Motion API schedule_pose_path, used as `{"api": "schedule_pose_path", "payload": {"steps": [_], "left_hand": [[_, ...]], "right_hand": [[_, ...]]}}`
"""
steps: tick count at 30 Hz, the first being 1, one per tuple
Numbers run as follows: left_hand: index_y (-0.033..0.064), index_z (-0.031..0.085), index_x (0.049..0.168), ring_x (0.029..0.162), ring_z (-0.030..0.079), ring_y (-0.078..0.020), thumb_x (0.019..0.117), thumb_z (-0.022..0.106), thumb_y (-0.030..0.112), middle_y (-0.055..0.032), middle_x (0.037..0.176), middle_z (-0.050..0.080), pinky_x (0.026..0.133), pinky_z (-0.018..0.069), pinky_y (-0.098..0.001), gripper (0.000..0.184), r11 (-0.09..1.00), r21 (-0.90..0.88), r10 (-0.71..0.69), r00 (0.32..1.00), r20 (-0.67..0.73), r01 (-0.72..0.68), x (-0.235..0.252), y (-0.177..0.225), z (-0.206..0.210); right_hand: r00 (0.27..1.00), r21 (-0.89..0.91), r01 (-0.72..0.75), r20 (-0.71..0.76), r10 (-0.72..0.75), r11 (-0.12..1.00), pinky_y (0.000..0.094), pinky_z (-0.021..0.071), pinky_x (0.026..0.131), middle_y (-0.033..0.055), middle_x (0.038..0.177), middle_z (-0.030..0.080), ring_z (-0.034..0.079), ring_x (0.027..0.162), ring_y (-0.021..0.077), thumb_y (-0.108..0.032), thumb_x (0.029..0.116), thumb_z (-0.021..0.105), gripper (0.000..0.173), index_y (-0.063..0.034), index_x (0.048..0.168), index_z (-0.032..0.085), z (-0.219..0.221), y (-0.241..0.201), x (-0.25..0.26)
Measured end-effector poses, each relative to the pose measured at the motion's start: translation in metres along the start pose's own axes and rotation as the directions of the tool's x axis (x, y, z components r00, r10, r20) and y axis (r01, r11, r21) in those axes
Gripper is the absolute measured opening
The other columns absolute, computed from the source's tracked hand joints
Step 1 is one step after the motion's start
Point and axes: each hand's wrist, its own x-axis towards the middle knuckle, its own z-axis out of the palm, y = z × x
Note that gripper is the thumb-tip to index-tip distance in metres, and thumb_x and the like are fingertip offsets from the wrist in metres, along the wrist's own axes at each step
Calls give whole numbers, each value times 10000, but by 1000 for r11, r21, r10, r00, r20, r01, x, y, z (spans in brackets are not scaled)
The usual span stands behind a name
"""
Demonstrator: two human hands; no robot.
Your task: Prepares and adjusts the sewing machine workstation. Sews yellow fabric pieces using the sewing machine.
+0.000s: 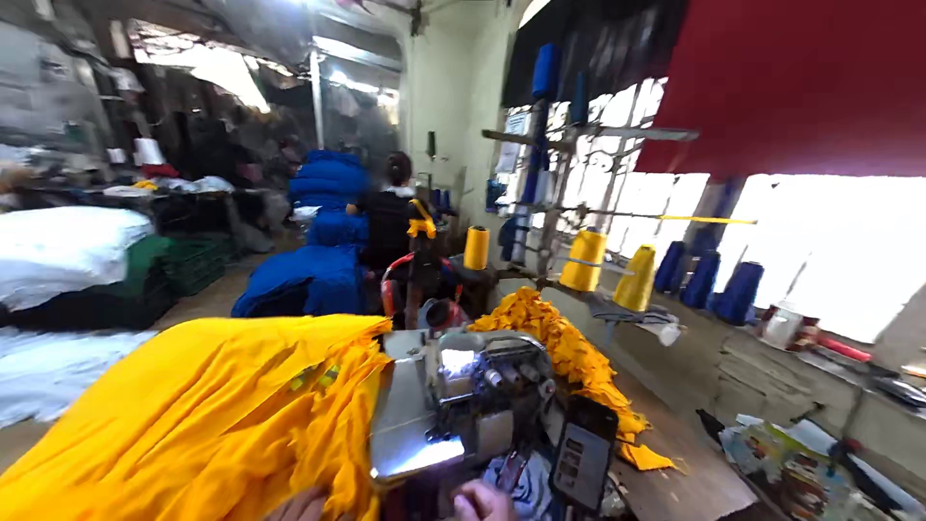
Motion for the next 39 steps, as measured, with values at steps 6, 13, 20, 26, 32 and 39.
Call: {"api": "schedule_pose_path", "payload": {"steps": [6,13,20,26,32,39], "left_hand": [[90,773,1043,1190,650,-360,947,643,499,-134,1221,719,1033,444,-625,440,1000,-3,-6,998,-56,6,-4,-7,8],[101,775,1023,1160,668,-335,951,602,531,-106,1200,729,1011,469,-598,469,1000,27,9,995,-96,-7,-7,-7,13],[132,773,1002,1142,672,-308,953,593,550,-92,1183,732,1009,474,-570,458,999,47,5,995,-95,-1,-7,-7,14],[136,768,1002,1146,669,-296,957,571,565,-84,1183,731,1005,471,-566,474,999,52,6,995,-98,-1,-5,-8,14],[134,766,1026,1161,667,-280,970,567,559,-70,1196,729,1014,472,-562,472,999,48,3,994,-108,2,-5,-7,13],[152,763,1017,1143,667,-270,976,539,587,-60,1178,730,1000,472,-545,491,998,57,-2,996,-94,7,-4,-6,12]], "right_hand": [[999,-34,29,32,-28,999,361,621,664,142,897,735,700,674,171,-60,976,596,198,48,1071,732,-4,5,-2],[987,-59,143,85,-138,988,327,620,708,147,908,738,713,733,165,-45,956,625,181,46,1044,754,-6,7,-8],[915,100,369,-216,-342,924,266,587,780,-136,1115,726,701,919,63,-576,1051,423,371,-369,1239,666,-213,-68,46],[962,103,-249,137,234,963,394,605,839,76,1211,684,688,1034,196,-207,900,651,474,-79,1354,596,-270,34,174],[824,4,-464,370,429,886,269,577,599,-12,814,695,663,670,70,-145,921,512,205,-95,1097,606,-239,73,188],[897,-359,-134,352,267,924,223,517,856,122,1010,656,618,903,74,-34,1023,503,225,85,1191,595,-199,-48,161]]}}
